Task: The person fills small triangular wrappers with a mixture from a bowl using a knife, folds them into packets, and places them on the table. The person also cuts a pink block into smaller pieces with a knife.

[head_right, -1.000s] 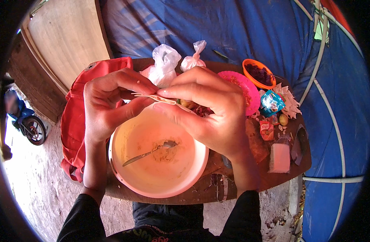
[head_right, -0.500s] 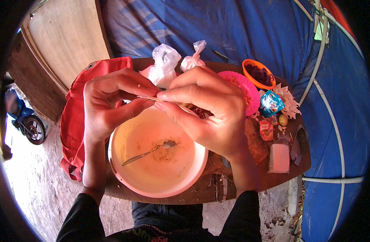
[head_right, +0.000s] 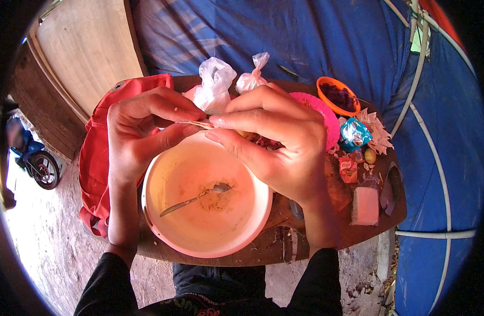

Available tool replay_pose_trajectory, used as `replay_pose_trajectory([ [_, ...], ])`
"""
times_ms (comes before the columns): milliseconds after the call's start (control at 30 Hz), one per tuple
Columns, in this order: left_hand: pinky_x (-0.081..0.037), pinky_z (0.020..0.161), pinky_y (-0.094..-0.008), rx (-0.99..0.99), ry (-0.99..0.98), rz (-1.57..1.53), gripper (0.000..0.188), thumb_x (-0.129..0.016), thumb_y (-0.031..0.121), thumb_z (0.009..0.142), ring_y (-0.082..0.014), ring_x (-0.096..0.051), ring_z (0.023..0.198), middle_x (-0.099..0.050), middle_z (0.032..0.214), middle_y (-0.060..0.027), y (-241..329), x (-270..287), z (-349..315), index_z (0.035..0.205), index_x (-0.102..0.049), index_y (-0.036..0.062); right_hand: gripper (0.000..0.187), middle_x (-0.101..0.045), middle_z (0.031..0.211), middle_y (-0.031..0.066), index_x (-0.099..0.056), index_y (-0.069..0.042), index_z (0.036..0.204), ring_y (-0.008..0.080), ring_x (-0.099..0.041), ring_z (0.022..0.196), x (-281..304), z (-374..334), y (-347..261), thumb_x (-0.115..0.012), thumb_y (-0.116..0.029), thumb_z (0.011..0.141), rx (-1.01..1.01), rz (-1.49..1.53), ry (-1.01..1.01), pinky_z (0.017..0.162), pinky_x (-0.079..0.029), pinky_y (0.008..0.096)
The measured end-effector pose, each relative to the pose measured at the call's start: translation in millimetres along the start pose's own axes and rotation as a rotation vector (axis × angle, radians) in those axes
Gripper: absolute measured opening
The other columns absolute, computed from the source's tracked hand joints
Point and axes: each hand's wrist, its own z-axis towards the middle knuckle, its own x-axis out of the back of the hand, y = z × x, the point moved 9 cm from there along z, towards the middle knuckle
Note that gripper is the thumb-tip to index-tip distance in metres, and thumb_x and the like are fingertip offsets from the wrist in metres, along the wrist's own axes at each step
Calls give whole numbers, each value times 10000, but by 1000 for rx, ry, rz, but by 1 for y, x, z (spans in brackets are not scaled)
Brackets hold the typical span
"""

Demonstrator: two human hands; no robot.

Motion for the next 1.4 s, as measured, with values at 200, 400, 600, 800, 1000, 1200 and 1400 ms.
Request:
replay_pose_trajectory([
  [200,-604,826,-278,148,104,-370,106,-697,-73,921,-155,-736,895,-756,972,-130,-16,5,1,1026,-709,-56,346,-734,1017,145,-698,62,1104,175,-709,932,-7,-7,21,-817,88,780,-269,109,28,839,-553,291],
  [400,-590,859,-271,296,5,-133,208,-761,0,901,-152,-736,932,-757,1024,-106,-29,-5,0,1100,-723,-44,220,-710,957,102,-701,61,1016,138,-682,916,-4,-9,22,-764,107,811,-327,158,47,822,-531,271],
  [600,-590,855,-267,200,-15,-103,230,-783,2,882,-149,-734,948,-750,1023,-88,-27,-8,1,1104,-741,-42,191,-689,939,100,-706,57,991,148,-675,879,-11,-11,27,-759,109,816,-340,167,0,806,-519,258],
  [800,-588,795,-254,165,-11,-7,133,-771,-4,890,-133,-730,890,-746,987,-75,-22,-3,1,1021,-769,-28,204,-694,956,112,-713,57,1004,155,-679,890,-10,-12,29,-786,88,816,-314,202,8,813,-529,268],
  [1000,-585,787,-258,206,-133,164,130,-759,-22,879,-120,-725,859,-760,927,-69,-22,-9,-2,1009,-770,-31,227,-714,937,118,-727,36,960,169,-678,867,-15,-8,22,-839,56,764,-296,121,-52,789,-534,283],
  [1200,-590,813,-265,283,-85,41,163,-775,-10,862,-125,-731,887,-769,941,-82,-31,-5,-3,1024,-772,-30,201,-713,898,110,-738,27,886,177,-673,815,-13,-3,15,-861,39,728,-199,168,44,736,-520,285],
  [1400,-595,860,-278,117,-84,102,213,-778,-33,857,-153,-734,962,-775,1031,-112,-15,-10,0,1069,-766,-33,215,-698,871,94,-732,24,900,173,-668,777,-13,-4,9,-825,84,716,-143,15,10,692,-510,291],
])
